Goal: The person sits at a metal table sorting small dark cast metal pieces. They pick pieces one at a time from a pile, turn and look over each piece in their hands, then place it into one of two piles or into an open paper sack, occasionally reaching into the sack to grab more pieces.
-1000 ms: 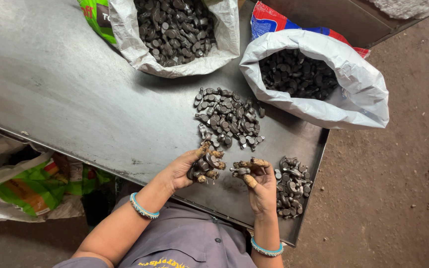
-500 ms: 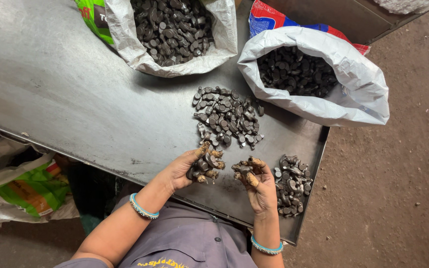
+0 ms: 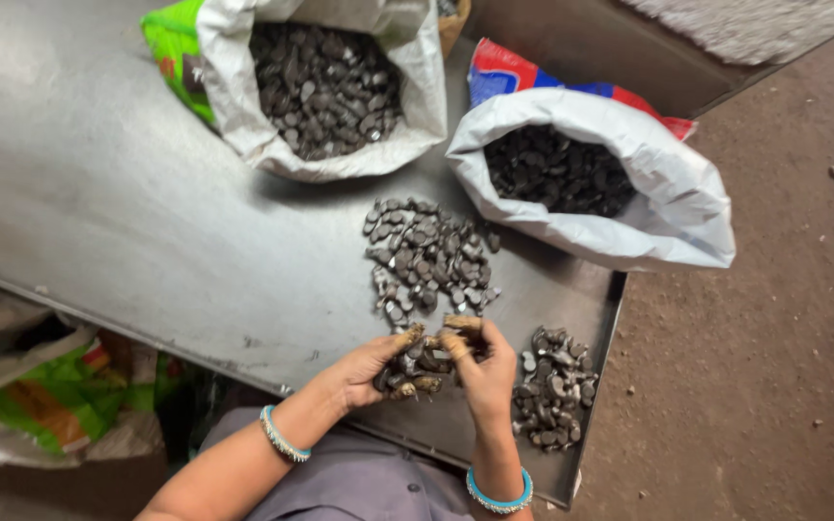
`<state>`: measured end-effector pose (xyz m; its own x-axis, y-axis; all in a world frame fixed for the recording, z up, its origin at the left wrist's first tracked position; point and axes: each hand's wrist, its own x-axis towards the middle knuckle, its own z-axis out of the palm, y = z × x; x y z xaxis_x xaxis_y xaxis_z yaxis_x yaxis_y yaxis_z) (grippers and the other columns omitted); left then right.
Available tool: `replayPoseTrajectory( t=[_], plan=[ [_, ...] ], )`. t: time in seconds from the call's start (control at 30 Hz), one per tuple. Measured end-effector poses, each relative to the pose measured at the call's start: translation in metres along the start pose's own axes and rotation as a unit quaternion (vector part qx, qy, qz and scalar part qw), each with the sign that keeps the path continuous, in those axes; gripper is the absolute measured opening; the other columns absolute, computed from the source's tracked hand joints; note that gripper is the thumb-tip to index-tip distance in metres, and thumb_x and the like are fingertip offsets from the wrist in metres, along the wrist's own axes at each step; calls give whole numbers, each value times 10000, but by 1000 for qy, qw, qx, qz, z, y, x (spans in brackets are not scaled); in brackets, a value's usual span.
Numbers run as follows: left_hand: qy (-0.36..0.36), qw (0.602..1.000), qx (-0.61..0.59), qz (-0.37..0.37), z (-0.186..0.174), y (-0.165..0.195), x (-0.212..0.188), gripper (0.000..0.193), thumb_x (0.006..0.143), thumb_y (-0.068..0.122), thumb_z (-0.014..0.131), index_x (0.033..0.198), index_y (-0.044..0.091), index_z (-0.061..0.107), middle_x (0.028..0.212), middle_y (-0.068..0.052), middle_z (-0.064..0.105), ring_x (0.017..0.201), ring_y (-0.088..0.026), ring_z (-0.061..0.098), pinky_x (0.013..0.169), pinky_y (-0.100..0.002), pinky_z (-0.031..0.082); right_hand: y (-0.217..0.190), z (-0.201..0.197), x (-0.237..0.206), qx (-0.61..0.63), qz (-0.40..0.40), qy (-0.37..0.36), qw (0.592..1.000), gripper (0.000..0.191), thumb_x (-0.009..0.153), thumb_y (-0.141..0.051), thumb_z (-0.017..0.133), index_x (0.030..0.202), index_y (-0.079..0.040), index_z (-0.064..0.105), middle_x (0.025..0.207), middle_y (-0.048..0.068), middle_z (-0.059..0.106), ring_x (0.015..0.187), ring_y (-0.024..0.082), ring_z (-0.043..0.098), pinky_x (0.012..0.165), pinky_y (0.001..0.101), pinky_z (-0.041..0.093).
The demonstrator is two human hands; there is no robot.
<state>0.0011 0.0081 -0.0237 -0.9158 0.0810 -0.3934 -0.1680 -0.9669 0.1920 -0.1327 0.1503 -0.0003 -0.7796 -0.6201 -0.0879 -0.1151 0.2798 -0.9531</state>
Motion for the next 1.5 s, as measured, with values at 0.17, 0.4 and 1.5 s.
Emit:
replayPoseTrajectory(
  t=[0.17, 0.4, 1.5],
  plan=[
    [-48, 997, -13, 65, 41, 47, 32, 505, 998, 423, 618, 1314, 31, 657, 1051, -131, 777, 794, -238, 752, 547, -316, 601, -11, 1, 26, -300, -110, 106, 942, 312, 859, -88, 782, 1162, -115, 712, 1040, 143, 690, 940, 336, 676, 825, 422, 544],
    [-40, 962, 77, 259, 157, 127, 145, 447, 910, 308, 610, 1336, 196, 529, 1184, -24, 631, 997, -221, 661, 788, -414, 648, -22, 35, 23, -359, -53, 88, 928, 457, 758, -112, 801, 1199, -143, 682, 1025, 168, 576, 1020, 381, 570, 859, 480, 495],
    [119, 916, 320, 213, -2, -1, 7, 186, 894, 181, 799, 965, 15, 758, 818, -33, 745, 691, -91, 671, 578, -247, 533, 40, -3, -22, 324, 116, -37, 938, 251, 906, -156, 775, 1085, -2, 690, 916, 46, 727, 697, 99, 641, 570, 228, 519]
  ],
)
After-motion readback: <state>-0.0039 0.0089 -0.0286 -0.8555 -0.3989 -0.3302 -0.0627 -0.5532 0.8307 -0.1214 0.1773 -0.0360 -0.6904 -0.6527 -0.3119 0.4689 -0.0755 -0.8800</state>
